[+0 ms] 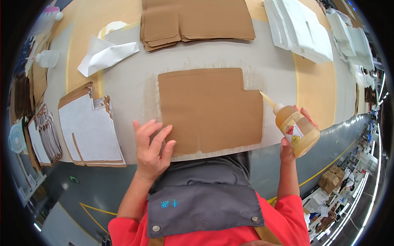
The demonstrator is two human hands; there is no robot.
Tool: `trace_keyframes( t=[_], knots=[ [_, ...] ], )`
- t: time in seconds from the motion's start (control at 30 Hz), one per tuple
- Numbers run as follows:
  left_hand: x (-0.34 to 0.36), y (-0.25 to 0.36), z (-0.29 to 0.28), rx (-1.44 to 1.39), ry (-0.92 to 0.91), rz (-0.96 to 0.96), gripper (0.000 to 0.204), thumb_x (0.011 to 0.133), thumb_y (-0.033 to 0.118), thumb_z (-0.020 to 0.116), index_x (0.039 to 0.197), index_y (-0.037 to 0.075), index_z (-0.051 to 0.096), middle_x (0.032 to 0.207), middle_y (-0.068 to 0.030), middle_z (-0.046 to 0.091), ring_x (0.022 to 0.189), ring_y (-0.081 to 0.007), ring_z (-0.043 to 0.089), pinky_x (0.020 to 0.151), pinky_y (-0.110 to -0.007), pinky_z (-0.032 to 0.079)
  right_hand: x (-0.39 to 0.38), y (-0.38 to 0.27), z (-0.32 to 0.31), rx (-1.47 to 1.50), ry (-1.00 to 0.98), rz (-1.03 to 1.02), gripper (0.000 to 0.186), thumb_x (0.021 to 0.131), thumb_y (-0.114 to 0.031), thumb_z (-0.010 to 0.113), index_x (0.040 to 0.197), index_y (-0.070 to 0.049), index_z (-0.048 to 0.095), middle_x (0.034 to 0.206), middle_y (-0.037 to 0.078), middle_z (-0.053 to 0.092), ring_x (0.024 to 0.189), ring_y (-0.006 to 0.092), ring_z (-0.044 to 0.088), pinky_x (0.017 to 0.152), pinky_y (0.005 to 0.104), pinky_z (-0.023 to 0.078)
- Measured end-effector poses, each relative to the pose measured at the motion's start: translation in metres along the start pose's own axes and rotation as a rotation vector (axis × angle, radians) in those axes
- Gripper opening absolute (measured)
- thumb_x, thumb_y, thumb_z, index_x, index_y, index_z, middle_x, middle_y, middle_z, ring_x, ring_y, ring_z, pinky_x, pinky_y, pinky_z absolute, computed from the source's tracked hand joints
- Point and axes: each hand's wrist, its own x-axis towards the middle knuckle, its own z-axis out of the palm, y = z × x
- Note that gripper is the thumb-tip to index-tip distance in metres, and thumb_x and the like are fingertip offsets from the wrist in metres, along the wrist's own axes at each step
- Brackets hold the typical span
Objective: Applying glue to leather pieces and pressing a white paper lining onto them.
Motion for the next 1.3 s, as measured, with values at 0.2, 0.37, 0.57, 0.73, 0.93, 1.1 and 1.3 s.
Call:
trace_keyframes(
  t=[0.2,0.37,0.57,0.73,0.93,1.1,1.3],
  knots=[
    [-0.001,-0.002,0.002,0.016,0.019,0.020,0.026,0.089,0.019,0.068,0.111,0.006,0.070,0.116,-0.0090,0.056,0.116,-0.0307,0.054,0.115,-0.054,0.025,-0.014,-0.012,-0.011,0.051,0.092,0.167,0.105,0.068,-0.062,0.080,0.140,-0.009,0.026,0.141,0.020,0.044,0.129,0.0388,0.049,0.107,0.0532,0.040],
    [0.000,-0.001,0.003,0.033,0.044,0.037,0.023,0.091,0.016,0.065,0.111,0.006,0.071,0.117,-0.0086,0.057,0.116,-0.0303,0.055,0.116,-0.054,0.024,-0.038,-0.019,-0.025,0.077,0.104,0.200,0.106,0.067,-0.061,0.082,0.141,-0.009,0.026,0.141,0.019,0.044,0.129,0.0384,0.049,0.108,0.0524,0.040],
    [0.001,-0.002,0.005,0.046,0.073,0.062,0.021,0.092,0.014,0.064,0.110,0.006,0.071,0.116,-0.0085,0.057,0.116,-0.0293,0.056,0.117,-0.054,0.024,-0.071,-0.028,-0.041,0.112,0.141,0.217,0.107,0.064,-0.059,0.084,0.140,-0.010,0.027,0.142,0.018,0.045,0.128,0.0381,0.050,0.108,0.0517,0.041],
    [-0.001,-0.001,0.005,0.055,0.082,0.075,0.021,0.091,0.014,0.064,0.110,0.006,0.071,0.116,-0.0083,0.058,0.115,-0.0288,0.056,0.117,-0.053,0.023,-0.090,-0.040,-0.045,0.136,0.177,0.265,0.106,0.065,-0.059,0.084,0.140,-0.011,0.027,0.141,0.018,0.046,0.128,0.0378,0.050,0.108,0.0517,0.041],
    [0.000,-0.001,0.007,0.068,0.078,0.083,0.021,0.091,0.014,0.065,0.109,0.007,0.071,0.116,-0.0082,0.058,0.116,-0.0284,0.056,0.117,-0.052,0.023,-0.100,-0.045,-0.033,0.253,0.307,0.325,0.097,0.074,-0.052,0.082,0.143,-0.009,0.030,0.144,0.020,0.042,0.130,0.0361,0.047,0.108,0.0510,0.040],
    [-0.001,-0.001,0.004,0.071,0.085,0.073,0.021,0.091,0.014,0.065,0.109,0.008,0.071,0.116,-0.0078,0.058,0.116,-0.0285,0.056,0.117,-0.052,0.024,-0.114,-0.036,-0.018,0.339,0.299,0.376,0.085,0.085,-0.052,0.071,0.147,-0.010,0.031,0.149,0.019,0.039,0.129,0.0306,0.051,0.096,0.0461,0.053],
    [-0.001,-0.004,0.006,0.052,0.093,0.081,0.022,0.089,0.019,0.069,0.108,0.009,0.071,0.115,-0.0066,0.057,0.116,-0.0277,0.054,0.116,-0.053,0.025,-0.116,-0.046,0.011,0.469,0.256,0.456,0.084,0.085,-0.051,0.071,0.147,-0.010,0.033,0.150,0.017,0.038,0.133,0.0294,0.046,0.102,0.0464,0.049]
  ],
)
